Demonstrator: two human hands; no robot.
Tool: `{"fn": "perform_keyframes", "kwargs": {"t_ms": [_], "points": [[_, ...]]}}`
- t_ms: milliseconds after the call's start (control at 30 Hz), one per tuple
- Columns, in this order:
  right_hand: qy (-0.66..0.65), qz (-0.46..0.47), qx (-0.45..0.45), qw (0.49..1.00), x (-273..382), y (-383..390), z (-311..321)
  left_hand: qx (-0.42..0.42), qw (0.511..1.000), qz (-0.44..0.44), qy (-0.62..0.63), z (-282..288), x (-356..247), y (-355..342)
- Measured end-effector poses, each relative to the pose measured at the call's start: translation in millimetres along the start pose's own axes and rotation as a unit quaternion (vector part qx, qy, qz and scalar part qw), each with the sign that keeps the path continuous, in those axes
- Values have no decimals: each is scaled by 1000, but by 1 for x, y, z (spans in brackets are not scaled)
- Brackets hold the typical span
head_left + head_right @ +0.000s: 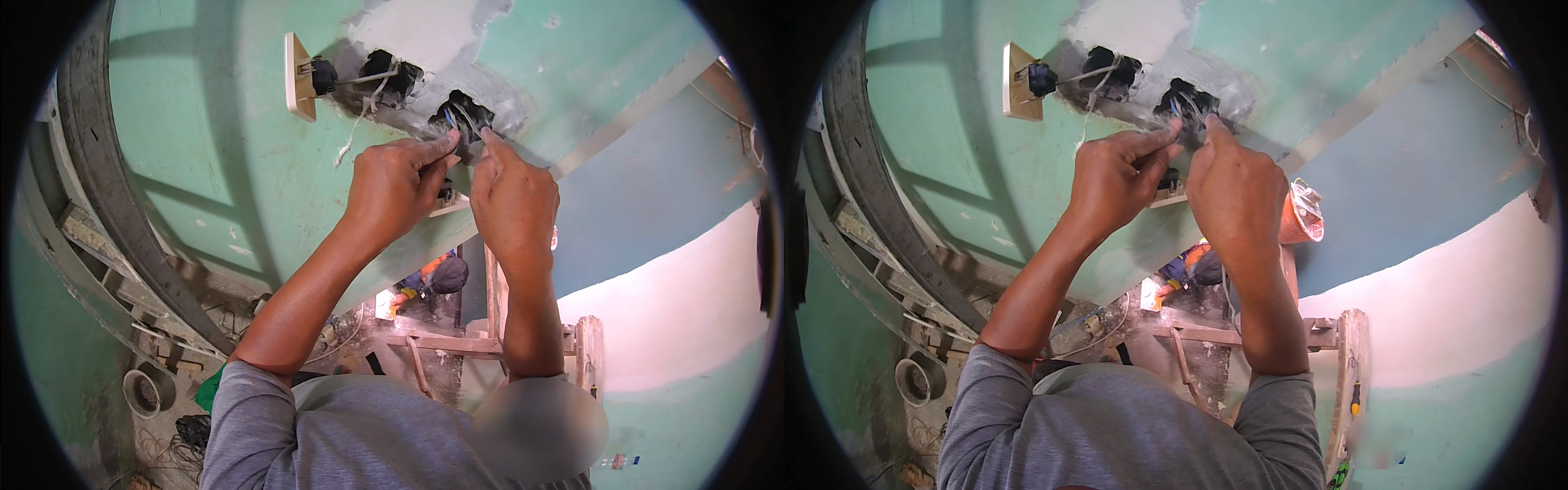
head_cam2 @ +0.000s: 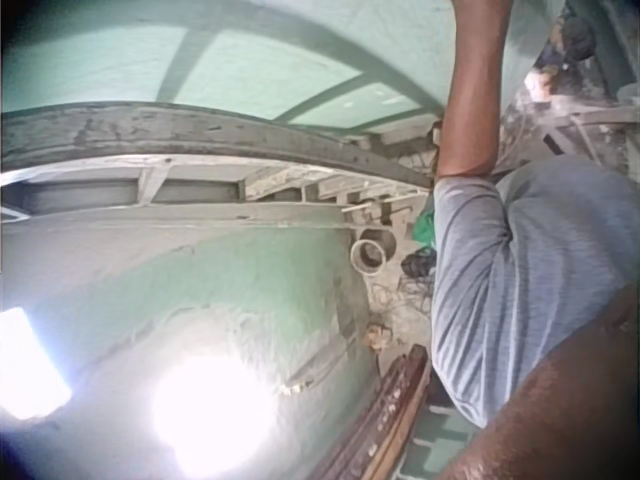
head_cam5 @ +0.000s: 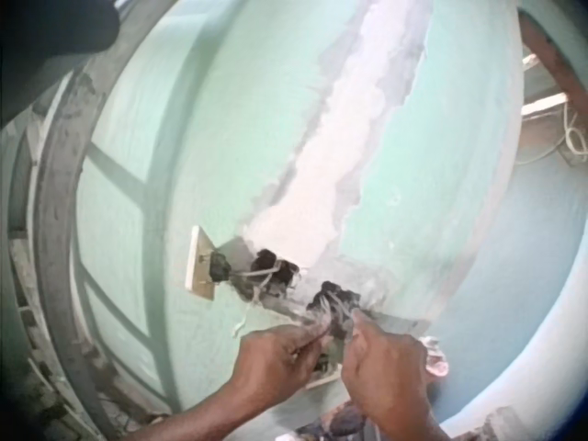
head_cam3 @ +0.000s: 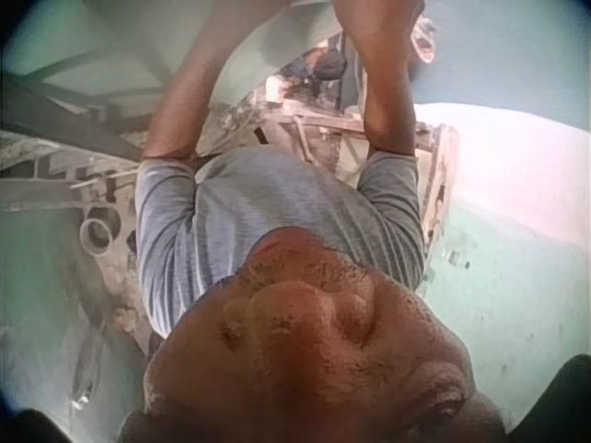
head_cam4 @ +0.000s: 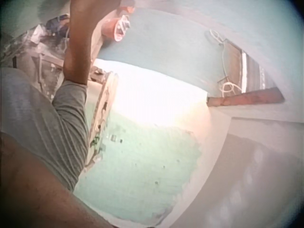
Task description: The person strips and connects electrical wires to wall-mounted outlet boxes using pliers and a screwdriver. They repeatedly strip wire ends, insert them into terminal screws, and tighten connections on multiple outlets.
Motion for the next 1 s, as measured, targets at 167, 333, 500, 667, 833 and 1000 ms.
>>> {"fn": "perform_keyframes", "kwargs": {"t_ms": [167, 333, 500, 667, 833, 1000], "points": [[-73, -4, 5, 997, 6, -12, -11, -2, 999, -16, 29, 2, 4, 0], [-204, -2, -3, 979, 4, -17, -22, 3, 999, -43, 9, 5, 10, -1], [-232, -36, 60, 970, -6, -22, -28, -9, 996, -82, 23, -4, 12, -3], [-235, -35, 102, 966, -13, -30, -30, 7, 998, -52, 45, -5, 9, -6], [-258, -38, 154, 953, -20, -36, -32, -20, 996, -60, 58, -9, 14, -2], [-232, 11, 90, 969, -13, -36, -35, -6, 995, -60, 85, -8, 10, -4]]}}
Point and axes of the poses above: each hand's wrist, its own y-axis away from the middle knuckle, its own z-axis out of the back of the hand, x = y × z, the point moved 3 cm from there along -y, towards the middle knuckle, and after that the axes turned 14 degrees about y, right-handed, at the moved point
